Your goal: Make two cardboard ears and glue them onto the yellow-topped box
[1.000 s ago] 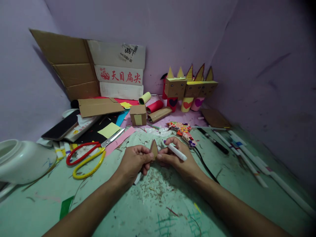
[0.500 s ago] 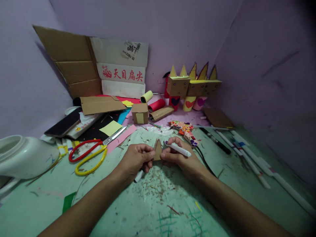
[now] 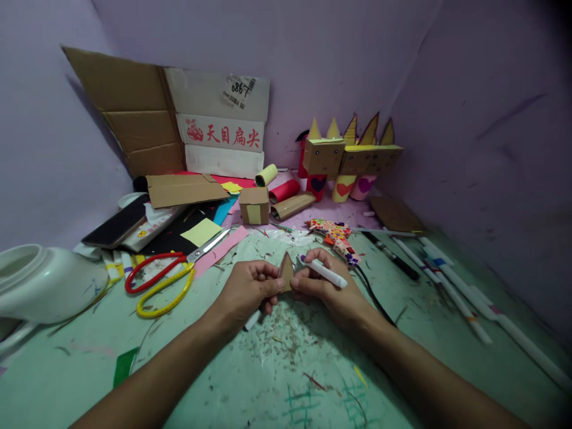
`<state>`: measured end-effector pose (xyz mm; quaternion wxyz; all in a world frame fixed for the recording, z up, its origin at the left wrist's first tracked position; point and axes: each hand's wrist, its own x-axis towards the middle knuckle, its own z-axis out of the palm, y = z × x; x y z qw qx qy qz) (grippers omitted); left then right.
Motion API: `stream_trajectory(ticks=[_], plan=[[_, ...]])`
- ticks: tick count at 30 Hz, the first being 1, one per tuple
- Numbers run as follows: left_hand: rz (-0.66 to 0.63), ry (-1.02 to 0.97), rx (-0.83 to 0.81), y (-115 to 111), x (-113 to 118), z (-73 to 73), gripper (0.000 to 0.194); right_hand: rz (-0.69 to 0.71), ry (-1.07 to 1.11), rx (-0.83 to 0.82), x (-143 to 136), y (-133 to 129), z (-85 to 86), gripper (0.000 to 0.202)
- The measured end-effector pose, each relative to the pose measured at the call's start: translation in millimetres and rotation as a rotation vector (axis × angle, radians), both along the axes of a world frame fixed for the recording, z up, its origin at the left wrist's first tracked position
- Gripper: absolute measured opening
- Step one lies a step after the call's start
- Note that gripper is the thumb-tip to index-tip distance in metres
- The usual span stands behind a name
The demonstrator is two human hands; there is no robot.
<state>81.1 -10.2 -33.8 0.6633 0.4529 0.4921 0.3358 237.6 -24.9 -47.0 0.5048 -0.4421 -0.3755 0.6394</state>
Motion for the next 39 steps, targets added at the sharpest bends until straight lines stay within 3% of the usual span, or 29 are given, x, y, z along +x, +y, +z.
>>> stream_trajectory(ticks=[9,19,28,39], plan=[[0.001,0.051,0.028,-0.1,1.4,1.7,0.017,-0.027,0.009,0.008,-2.2,-1.5,1.7,0.046],[0.01,-0.087,-0.162,6.0,-6.6,4.5,0.02,0.042,0.171,-0.135,-0.9,1.2,7.9,0.04],[-0.003,-0.062,-0.137,4.9,-7.5,6.2,0.029,0.089,0.204,0.043,-0.3,-0.2,3.6,0.046],[0.017,-0.03,-0.093,3.0,-5.4,4.6,0.026,0.075,0.195,0.031,0.2,1.6,1.0,0.051]])
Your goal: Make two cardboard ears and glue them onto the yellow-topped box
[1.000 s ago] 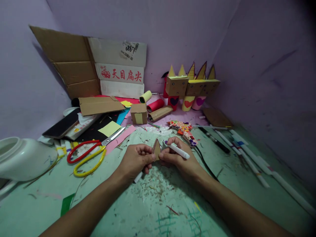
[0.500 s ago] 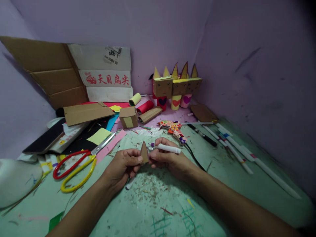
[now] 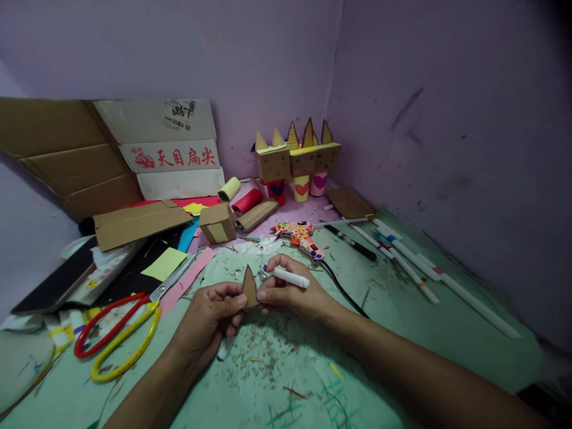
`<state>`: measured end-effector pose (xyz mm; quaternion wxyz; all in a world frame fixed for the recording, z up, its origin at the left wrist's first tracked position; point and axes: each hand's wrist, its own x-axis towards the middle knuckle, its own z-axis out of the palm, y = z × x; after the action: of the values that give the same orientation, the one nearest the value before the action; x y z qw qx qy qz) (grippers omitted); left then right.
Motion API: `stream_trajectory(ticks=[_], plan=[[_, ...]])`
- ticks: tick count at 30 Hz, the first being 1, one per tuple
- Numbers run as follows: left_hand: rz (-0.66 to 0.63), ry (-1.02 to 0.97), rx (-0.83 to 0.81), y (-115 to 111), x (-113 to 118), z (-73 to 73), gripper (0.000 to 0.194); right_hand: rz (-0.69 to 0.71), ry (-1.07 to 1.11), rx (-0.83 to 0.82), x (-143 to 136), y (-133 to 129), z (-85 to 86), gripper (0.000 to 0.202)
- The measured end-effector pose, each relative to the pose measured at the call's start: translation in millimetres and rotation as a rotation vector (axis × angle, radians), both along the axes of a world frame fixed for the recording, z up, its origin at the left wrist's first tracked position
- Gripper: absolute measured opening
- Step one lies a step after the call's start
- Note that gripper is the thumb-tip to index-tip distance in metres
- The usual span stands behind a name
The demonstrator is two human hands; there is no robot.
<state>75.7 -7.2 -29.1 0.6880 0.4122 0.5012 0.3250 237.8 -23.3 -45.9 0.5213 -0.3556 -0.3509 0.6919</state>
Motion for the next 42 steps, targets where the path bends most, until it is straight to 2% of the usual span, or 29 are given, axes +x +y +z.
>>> stream_trajectory(ticks=[14,20,24,28,36,39,42], plan=[[0.038,0.043,0.044,-3,2,-0.4,0.025,-0.005,-0.032,0.029,0,2,-3.4,0.05],[0.027,0.159,0.179,-9,2,0.7,0.021,-0.064,-0.173,0.085,5,2,-0.5,0.044],[0.001,0.227,0.258,-12,5,6.5,0.017,-0.132,-0.124,0.093,5,-1,5.6,0.045],[-0.046,0.333,0.437,-15,8,9.3,0.011,-0.122,-0.034,0.116,3,-3,7.4,0.041],[-0.127,0.544,0.776,-22,6,7.6,0.016,-0.126,-0.035,0.183,3,-6,4.7,0.039],[-0.152,0.552,0.812,-23,6,8.4,0.017,-0.133,-0.036,0.197,2,-7,8.0,0.041],[-0.145,0.537,0.752,-22,6,8.9,0.014,-0.166,-0.034,0.182,1,-9,11.5,0.043]])
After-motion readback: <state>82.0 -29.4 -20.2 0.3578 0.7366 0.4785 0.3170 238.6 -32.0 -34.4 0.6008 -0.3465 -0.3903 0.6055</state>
